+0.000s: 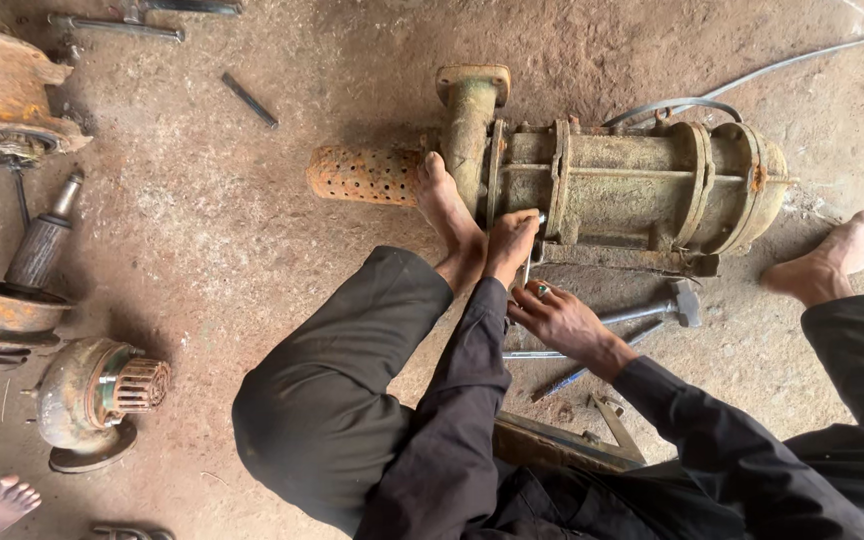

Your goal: The person sits on the floor and uses a wrench to tighten bolts on a large, rusty water pump. They systematically work around the flange, adjusting the tool and applying force to secure the components.

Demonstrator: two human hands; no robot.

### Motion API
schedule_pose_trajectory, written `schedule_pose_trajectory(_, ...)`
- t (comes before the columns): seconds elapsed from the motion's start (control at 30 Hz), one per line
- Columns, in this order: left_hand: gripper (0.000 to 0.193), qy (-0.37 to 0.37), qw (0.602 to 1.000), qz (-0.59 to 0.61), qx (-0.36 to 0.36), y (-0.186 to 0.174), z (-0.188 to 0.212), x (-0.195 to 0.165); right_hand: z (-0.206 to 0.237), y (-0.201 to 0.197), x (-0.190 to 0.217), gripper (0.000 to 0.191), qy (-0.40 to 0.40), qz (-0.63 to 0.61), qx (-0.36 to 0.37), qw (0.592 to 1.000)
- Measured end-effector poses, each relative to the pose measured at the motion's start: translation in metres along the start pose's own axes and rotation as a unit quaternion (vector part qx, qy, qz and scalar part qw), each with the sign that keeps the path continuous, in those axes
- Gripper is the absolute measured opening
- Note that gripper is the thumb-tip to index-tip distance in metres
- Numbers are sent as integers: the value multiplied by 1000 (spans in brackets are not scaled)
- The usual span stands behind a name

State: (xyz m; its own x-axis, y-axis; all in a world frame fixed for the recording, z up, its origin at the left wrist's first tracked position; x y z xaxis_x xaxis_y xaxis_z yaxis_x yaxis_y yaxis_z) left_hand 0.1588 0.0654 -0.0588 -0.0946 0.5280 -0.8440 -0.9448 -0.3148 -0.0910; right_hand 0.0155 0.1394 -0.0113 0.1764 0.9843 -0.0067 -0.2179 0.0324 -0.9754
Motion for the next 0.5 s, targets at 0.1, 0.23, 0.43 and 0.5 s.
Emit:
schedule_pose_trajectory(0.1, 49, 8, 999, 36, -7, 1, -6, 4, 8, 1, -6, 67, 21, -19, -44, 999)
schedule_pose_trajectory(0.23, 49, 42, 997, 57, -15, 3, -12, 11, 14, 3, -11, 65, 44, -41, -85, 995)
schedule_pose_trajectory(0.43, 48, 46, 996, 82, -5, 3, -15, 7, 3, -20, -19, 55, 45, -91, -42, 994)
schedule_pose_trajectory(0.5, 48, 44, 997, 64, 1, 3, -15, -1, 1, -37, -27, 57, 30, -68, -75, 994)
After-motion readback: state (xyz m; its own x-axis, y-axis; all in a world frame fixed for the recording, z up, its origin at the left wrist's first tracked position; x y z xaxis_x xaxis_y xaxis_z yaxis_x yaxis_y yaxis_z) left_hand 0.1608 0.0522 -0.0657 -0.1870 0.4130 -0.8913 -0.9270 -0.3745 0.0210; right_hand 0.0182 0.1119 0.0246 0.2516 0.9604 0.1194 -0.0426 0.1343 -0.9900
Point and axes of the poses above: each hand's wrist, its own z-axis away from the middle knuckle, its own y-axis out of the palm, x = y × z, the point moved 4 cm from there along -z, towards the middle knuckle, and after that the axes turned 10 degrees about z, right-handed, at the moved point
